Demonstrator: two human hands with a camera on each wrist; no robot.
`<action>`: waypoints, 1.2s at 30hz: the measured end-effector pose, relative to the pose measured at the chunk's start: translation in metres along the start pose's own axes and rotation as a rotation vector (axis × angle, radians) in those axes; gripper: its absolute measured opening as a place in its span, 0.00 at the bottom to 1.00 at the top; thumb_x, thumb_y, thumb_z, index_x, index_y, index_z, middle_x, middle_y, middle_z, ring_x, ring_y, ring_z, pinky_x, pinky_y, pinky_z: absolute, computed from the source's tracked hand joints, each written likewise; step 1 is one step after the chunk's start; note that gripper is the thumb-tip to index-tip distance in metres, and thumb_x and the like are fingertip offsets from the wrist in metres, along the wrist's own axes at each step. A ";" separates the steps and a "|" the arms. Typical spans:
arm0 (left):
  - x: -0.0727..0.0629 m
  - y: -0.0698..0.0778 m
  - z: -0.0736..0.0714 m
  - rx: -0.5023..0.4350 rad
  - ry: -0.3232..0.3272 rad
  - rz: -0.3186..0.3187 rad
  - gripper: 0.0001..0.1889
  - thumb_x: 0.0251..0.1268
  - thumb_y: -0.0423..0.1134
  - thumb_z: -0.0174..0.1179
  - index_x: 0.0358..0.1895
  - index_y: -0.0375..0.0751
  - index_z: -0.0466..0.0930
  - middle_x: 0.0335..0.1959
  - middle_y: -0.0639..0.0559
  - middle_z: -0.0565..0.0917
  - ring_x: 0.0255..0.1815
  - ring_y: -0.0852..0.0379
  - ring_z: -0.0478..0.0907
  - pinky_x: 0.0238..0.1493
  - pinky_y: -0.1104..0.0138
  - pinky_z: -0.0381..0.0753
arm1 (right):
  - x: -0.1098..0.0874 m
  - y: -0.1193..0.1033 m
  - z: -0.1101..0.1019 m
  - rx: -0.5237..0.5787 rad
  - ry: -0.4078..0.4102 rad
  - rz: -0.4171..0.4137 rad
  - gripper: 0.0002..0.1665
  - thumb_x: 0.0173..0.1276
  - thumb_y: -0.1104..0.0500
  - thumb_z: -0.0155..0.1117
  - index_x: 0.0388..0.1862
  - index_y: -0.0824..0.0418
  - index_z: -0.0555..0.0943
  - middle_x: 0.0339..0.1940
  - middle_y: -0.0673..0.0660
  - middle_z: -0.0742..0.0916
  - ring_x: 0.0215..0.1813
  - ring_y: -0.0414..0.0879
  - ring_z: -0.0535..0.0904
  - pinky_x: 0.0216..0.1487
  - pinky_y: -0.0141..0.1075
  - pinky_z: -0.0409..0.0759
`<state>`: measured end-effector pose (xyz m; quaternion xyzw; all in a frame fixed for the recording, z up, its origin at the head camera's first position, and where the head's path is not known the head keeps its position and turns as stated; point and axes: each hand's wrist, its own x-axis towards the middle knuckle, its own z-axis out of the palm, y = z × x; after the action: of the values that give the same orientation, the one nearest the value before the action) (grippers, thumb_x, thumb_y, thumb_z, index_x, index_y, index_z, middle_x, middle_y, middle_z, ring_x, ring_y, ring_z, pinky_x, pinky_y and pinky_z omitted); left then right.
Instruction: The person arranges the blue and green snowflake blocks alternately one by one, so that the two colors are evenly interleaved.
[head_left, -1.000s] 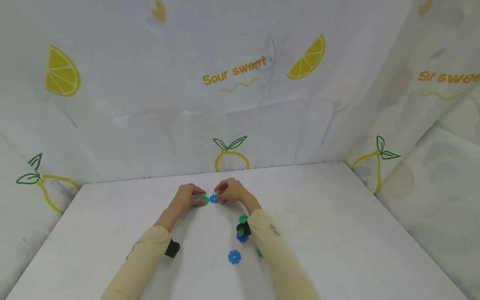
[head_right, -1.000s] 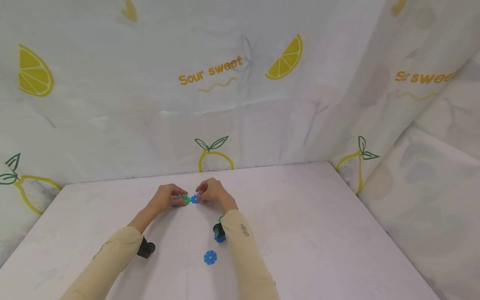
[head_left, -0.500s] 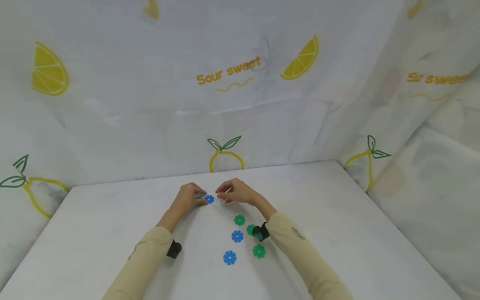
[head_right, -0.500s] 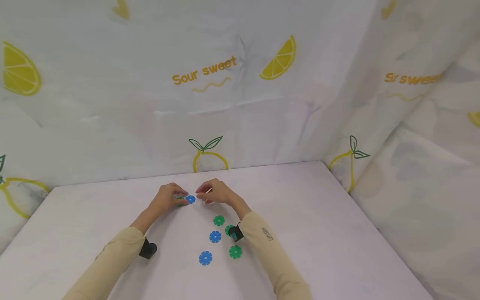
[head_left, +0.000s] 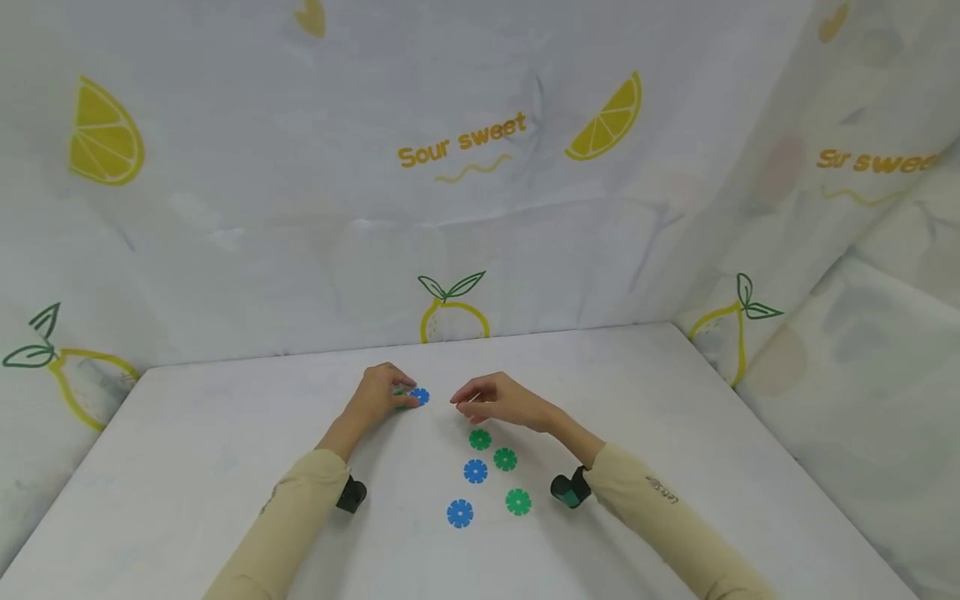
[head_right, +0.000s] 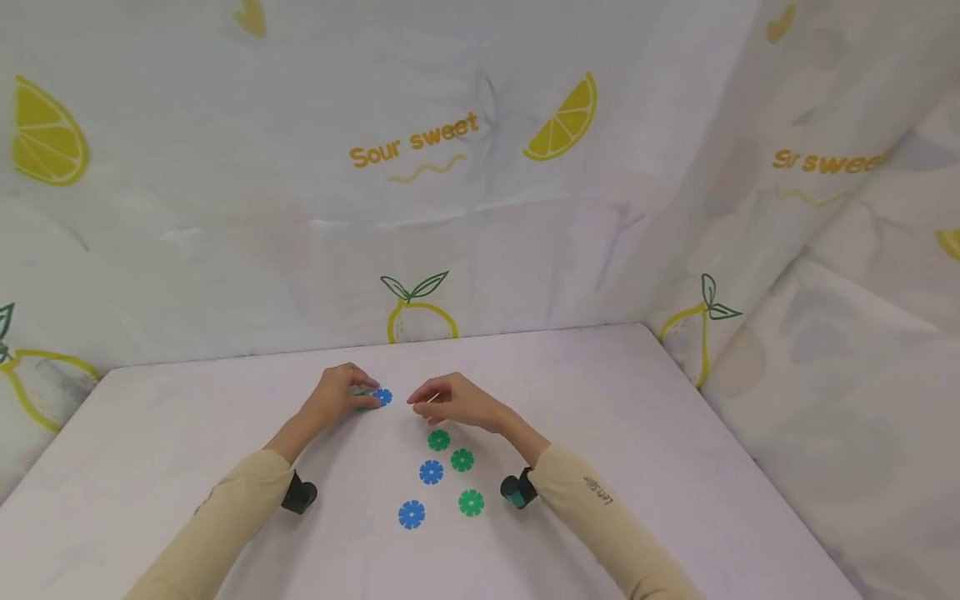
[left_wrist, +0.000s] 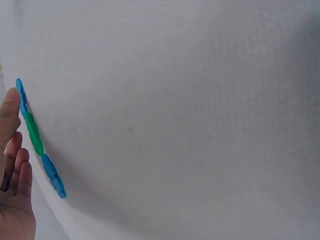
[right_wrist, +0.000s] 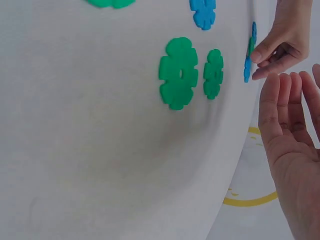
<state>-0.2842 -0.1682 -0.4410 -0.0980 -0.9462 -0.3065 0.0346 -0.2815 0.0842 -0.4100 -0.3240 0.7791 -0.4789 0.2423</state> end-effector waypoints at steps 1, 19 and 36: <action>0.000 0.001 0.000 -0.003 -0.001 -0.003 0.15 0.48 0.37 0.74 0.40 0.34 0.87 0.40 0.43 0.82 0.46 0.45 0.78 0.50 0.56 0.78 | -0.004 0.001 -0.001 0.008 -0.002 0.000 0.20 0.72 0.59 0.58 0.56 0.71 0.77 0.50 0.68 0.82 0.47 0.58 0.81 0.49 0.37 0.81; -0.001 0.003 0.000 -0.019 -0.015 -0.002 0.12 0.49 0.35 0.73 0.37 0.32 0.87 0.39 0.42 0.82 0.45 0.45 0.77 0.50 0.55 0.77 | -0.079 0.018 0.004 0.071 0.007 0.002 0.17 0.71 0.59 0.59 0.54 0.69 0.79 0.51 0.65 0.83 0.48 0.56 0.80 0.50 0.31 0.79; 0.001 0.003 0.004 0.003 -0.060 -0.028 0.11 0.53 0.35 0.71 0.39 0.34 0.86 0.41 0.43 0.81 0.48 0.46 0.77 0.52 0.55 0.77 | -0.121 0.017 0.018 0.122 0.026 -0.003 0.16 0.68 0.64 0.62 0.52 0.71 0.79 0.49 0.68 0.83 0.50 0.45 0.79 0.51 0.30 0.79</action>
<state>-0.2849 -0.1634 -0.4430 -0.0937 -0.9485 -0.3025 0.0023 -0.1924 0.1684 -0.4244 -0.3035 0.7510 -0.5301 0.2508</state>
